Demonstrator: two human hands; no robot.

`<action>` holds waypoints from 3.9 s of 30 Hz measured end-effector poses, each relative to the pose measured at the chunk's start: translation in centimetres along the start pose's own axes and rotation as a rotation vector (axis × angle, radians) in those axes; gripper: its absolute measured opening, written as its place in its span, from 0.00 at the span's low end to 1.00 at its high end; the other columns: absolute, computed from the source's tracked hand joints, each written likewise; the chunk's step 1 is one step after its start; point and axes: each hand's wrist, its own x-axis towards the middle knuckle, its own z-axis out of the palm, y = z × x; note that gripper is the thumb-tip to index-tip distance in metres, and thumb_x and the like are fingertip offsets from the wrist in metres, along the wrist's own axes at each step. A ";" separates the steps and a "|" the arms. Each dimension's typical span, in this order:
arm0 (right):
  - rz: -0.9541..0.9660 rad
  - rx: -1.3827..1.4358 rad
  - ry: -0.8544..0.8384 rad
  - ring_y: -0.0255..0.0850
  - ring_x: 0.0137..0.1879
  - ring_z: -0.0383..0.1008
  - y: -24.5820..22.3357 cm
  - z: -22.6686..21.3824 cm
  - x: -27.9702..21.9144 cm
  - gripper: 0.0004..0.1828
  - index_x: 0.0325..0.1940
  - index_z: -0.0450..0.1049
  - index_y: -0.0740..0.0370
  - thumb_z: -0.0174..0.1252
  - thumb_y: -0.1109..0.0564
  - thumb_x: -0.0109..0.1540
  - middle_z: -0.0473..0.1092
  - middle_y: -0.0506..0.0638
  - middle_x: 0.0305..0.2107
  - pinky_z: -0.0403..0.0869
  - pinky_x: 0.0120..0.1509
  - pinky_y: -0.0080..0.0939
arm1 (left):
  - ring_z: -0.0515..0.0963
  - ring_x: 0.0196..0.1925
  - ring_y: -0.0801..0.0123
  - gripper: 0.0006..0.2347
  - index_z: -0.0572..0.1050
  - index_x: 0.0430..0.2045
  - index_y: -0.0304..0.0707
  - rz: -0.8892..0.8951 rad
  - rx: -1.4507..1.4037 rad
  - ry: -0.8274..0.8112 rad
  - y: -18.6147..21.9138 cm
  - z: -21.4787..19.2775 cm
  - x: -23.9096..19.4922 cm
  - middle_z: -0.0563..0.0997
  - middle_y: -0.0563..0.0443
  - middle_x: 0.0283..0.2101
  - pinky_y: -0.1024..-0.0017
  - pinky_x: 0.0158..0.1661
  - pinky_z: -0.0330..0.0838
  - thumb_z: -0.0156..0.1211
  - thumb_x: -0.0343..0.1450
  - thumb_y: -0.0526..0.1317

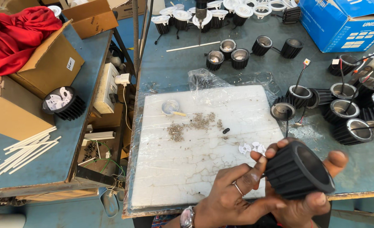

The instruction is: The person assembles components of a lighting fixture by inserting white circular parts into a black heat sink and securing them with a power drill.

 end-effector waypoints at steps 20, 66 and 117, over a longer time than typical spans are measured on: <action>0.228 0.235 -0.081 0.71 0.53 0.73 -3.9 1.6 0.2 0.39 0.70 0.51 0.58 0.62 0.41 0.64 0.61 0.77 0.56 0.82 0.49 0.65 | 0.72 0.24 0.68 0.07 0.74 0.43 0.26 -0.007 -0.119 0.274 -0.6 1.7 -3.3 0.74 0.47 0.27 0.73 0.28 0.68 0.61 0.76 0.32; -0.327 -0.463 -0.402 0.53 0.61 0.75 2.7 0.8 -0.2 0.37 0.65 0.54 0.41 0.70 0.46 0.60 0.62 0.58 0.57 0.83 0.63 0.55 | 0.86 0.33 0.64 0.07 0.78 0.33 0.28 -0.276 -0.050 0.274 -1.4 -1.8 -3.2 0.83 0.44 0.33 0.73 0.34 0.80 0.66 0.66 0.22; -0.502 -1.239 -0.881 0.46 0.43 0.80 1.1 -0.2 6.3 0.25 0.37 0.79 0.64 0.78 0.44 0.47 0.74 0.59 0.53 0.78 0.42 0.42 | 0.80 0.38 0.76 0.07 0.74 0.38 0.31 -0.783 -0.940 0.408 -9.6 -0.2 -6.6 0.81 0.51 0.37 0.73 0.45 0.78 0.50 0.81 0.36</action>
